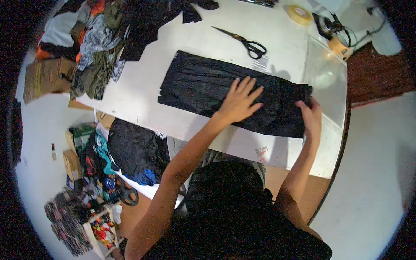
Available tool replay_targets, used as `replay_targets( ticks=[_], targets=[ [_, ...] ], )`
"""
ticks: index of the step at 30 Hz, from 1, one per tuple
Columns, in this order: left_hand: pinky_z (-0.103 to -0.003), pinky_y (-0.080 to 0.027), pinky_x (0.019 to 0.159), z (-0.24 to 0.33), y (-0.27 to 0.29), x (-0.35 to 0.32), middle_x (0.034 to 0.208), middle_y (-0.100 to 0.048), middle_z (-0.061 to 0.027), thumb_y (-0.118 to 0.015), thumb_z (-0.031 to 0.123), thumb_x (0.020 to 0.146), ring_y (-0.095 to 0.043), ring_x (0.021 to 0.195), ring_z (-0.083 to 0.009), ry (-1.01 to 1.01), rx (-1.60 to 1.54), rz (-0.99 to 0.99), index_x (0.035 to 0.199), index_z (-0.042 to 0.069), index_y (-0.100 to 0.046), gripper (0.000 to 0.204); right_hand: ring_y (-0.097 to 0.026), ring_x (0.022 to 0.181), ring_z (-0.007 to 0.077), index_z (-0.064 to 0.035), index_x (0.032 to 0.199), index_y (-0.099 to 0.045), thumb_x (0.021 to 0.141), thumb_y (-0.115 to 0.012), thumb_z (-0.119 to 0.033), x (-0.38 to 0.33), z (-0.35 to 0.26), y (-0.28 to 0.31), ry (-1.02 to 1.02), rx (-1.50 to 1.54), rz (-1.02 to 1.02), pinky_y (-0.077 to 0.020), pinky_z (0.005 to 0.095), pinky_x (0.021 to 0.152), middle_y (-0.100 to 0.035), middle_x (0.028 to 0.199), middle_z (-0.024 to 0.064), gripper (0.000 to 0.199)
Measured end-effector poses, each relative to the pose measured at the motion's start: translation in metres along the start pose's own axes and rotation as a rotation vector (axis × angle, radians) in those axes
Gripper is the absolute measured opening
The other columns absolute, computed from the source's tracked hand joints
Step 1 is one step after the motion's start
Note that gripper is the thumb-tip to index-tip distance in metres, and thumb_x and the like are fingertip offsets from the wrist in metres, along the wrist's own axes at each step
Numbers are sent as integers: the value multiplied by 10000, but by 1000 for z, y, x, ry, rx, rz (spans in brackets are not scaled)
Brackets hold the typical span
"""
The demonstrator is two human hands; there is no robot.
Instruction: Folding a black t-shirt and placing it inside a transparent plastic bag.
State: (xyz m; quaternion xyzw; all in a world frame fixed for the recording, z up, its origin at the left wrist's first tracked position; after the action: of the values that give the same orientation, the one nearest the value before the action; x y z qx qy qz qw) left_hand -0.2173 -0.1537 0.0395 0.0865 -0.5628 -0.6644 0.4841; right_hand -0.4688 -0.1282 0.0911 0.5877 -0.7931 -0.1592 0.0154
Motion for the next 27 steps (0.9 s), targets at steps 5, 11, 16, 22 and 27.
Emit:
replay_targets(
  ticks=[5, 11, 16, 22, 27],
  targets=[
    [-569, -235, 1150, 33, 2, 22, 1444, -438, -244, -590, 314, 938, -364, 1376, -411, 83, -241, 9, 1331, 36, -558, 483, -610, 806, 144, 68, 1000, -638, 805, -683, -48, -7, -60, 1, 80, -149, 50, -486, 279, 736, -679, 912, 95, 231],
    [-354, -521, 902, 1, 70, 21, 1135, -689, -173, -657, 163, 921, -677, 1031, -292, 334, -834, 326, 1182, -6, -639, 311, -657, 853, 191, 87, 1038, -642, 783, -742, -130, -13, -101, -56, 227, -376, -8, -515, 318, 779, -703, 945, 159, 349],
    [-290, -540, 817, -56, 107, -22, 1083, -693, -143, -559, 274, 1009, -677, 964, -174, 780, -929, 383, 1202, -24, -626, 361, -690, 804, 205, 82, 1066, -635, 739, -843, -316, -19, -81, -164, 252, -415, -127, -549, 340, 731, -710, 906, 194, 556],
    [-320, -552, 684, -61, 76, -27, 977, -702, -205, -741, 308, 864, -721, 789, -228, 886, -806, 186, 1155, -66, -618, 490, -673, 751, 186, 36, 1040, -671, 851, -768, -205, -13, -52, -136, 390, -308, -16, -540, 311, 691, -718, 866, 149, 322],
    [-433, -535, 833, -44, 72, -10, 1018, -685, -244, -751, 204, 818, -689, 904, -377, 796, -510, 144, 1219, -49, -577, 505, -665, 990, 245, -3, 1146, -650, 823, -791, -302, -3, -11, -83, 222, -452, 167, -537, 343, 763, -696, 1049, 151, 462]
  ],
)
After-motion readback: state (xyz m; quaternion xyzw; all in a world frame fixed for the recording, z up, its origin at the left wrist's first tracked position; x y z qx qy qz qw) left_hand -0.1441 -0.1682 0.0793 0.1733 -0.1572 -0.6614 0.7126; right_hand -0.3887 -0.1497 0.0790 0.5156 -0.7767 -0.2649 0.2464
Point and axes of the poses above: each hand's wrist, its own x-axis towards the middle knuckle, its own y-axis out of the back of the hand, z = x × y, the point moved 4 cm from there along x, towards the middle knuckle
